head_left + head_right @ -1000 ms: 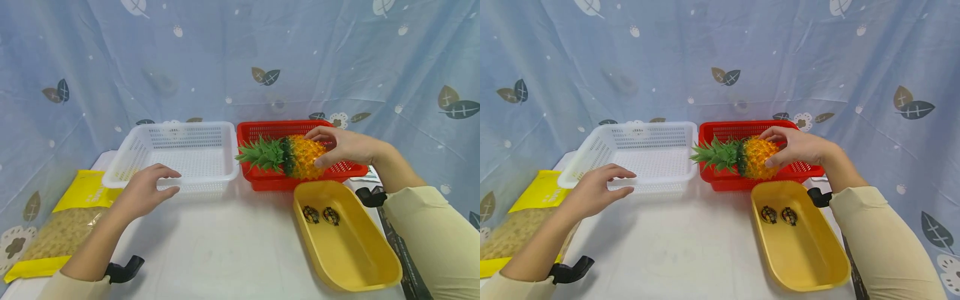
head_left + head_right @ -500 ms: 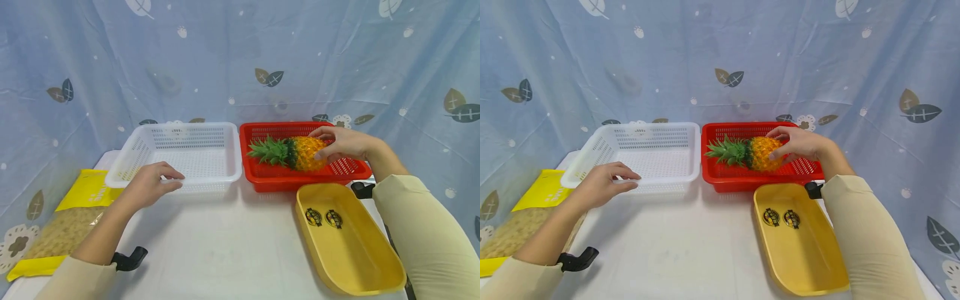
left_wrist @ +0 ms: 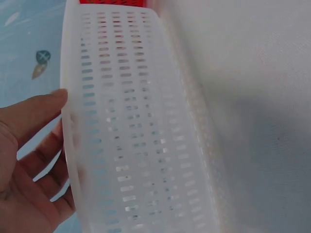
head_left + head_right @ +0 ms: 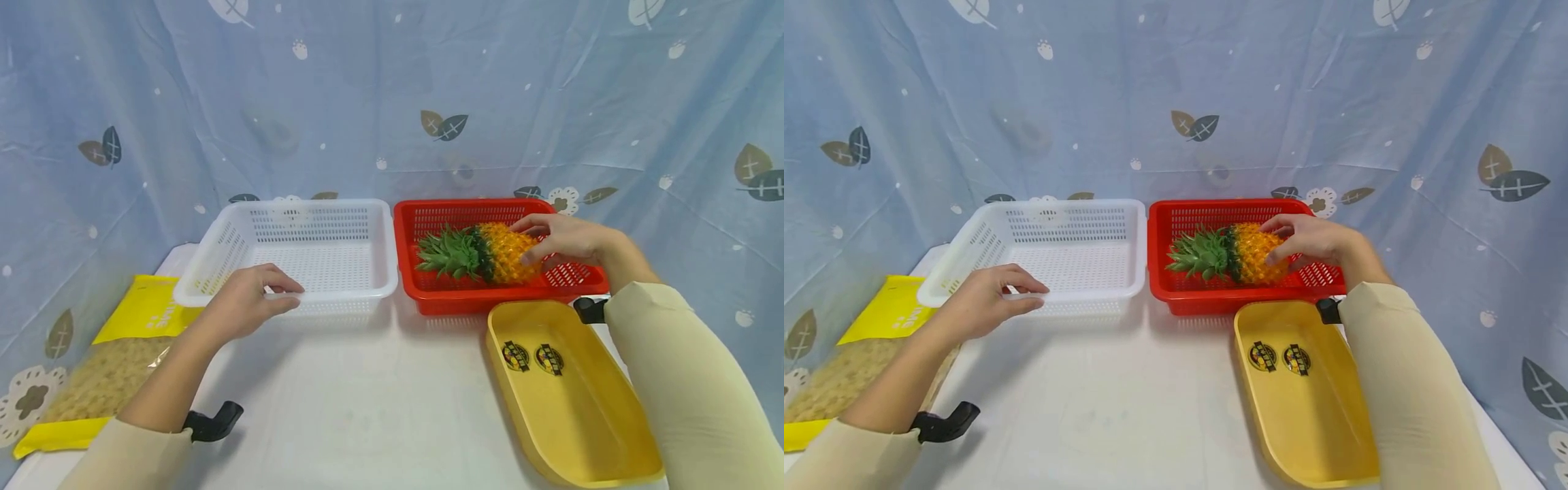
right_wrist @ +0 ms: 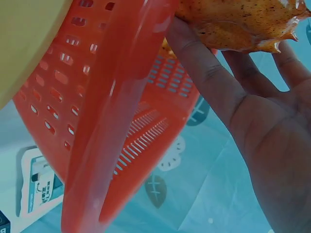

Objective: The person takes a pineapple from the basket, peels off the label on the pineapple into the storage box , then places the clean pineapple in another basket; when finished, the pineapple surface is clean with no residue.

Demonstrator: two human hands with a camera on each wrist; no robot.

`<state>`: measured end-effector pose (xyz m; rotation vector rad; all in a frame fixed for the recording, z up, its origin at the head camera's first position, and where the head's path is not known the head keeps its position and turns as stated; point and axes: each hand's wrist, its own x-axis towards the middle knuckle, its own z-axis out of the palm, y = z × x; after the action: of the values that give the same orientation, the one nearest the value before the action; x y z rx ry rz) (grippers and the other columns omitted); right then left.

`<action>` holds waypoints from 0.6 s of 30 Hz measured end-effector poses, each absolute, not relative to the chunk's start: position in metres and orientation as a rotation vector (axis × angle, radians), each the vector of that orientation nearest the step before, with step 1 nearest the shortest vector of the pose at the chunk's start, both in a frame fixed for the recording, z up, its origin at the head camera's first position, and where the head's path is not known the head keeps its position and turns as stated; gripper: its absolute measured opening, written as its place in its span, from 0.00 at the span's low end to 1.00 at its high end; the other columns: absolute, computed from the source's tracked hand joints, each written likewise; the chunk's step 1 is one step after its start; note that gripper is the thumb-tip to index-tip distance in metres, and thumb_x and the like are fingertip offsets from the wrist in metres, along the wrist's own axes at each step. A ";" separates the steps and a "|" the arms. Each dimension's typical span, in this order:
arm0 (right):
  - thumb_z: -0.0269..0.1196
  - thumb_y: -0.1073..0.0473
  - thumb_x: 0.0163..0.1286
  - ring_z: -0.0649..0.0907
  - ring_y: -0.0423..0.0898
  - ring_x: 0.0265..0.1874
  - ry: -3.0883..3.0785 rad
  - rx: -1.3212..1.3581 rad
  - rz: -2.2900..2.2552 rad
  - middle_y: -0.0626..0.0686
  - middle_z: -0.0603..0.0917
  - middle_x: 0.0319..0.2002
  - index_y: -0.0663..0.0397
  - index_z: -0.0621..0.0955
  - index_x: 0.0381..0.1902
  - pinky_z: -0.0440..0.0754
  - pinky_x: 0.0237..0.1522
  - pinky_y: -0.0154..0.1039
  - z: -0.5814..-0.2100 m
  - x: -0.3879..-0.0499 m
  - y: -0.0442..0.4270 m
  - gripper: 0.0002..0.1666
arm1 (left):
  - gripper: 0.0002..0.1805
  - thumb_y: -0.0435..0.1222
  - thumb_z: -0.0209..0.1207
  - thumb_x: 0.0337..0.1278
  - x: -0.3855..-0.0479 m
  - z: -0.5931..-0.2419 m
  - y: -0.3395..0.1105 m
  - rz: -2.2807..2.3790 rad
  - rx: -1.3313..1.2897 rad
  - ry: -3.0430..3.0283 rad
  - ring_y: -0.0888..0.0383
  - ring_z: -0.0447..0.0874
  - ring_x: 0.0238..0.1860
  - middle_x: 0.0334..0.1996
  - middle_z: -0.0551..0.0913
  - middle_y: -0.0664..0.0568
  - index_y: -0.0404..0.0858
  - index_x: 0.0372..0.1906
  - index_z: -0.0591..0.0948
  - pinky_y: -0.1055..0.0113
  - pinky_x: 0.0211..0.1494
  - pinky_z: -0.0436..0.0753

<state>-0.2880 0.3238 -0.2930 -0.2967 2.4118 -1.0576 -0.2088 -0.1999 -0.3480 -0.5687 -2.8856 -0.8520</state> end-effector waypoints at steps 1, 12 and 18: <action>0.67 0.60 0.70 0.81 0.56 0.59 2.412 -0.292 -1.037 0.68 0.55 0.78 0.59 0.59 0.78 0.86 0.58 0.52 -0.293 -0.289 0.322 0.45 | 0.09 0.37 0.69 0.63 -0.209 -0.348 -0.200 -0.853 -0.576 -2.882 0.51 0.81 0.45 0.43 0.88 0.51 0.43 0.46 0.91 0.62 0.41 0.81; 0.70 0.61 0.64 0.79 0.57 0.59 2.347 -0.200 -0.908 0.68 0.56 0.76 0.60 0.59 0.76 0.89 0.53 0.50 -0.295 -0.299 0.308 0.47 | 0.09 0.37 0.68 0.63 -0.209 -0.344 -0.200 -0.847 -0.591 -2.907 0.51 0.80 0.45 0.43 0.87 0.51 0.41 0.47 0.91 0.62 0.41 0.80; 0.72 0.61 0.62 0.82 0.53 0.52 2.350 -0.190 -0.786 0.70 0.56 0.75 0.62 0.59 0.75 0.89 0.52 0.49 -0.294 -0.304 0.306 0.49 | 0.09 0.37 0.69 0.63 -0.210 -0.347 -0.201 -0.861 -0.615 -2.886 0.52 0.80 0.44 0.42 0.87 0.53 0.42 0.46 0.91 0.62 0.42 0.81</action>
<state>-0.3040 0.3061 -0.2945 -0.1899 2.3497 -0.7857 -0.2096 -0.2013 -0.3466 -0.6155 -2.8856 -0.8610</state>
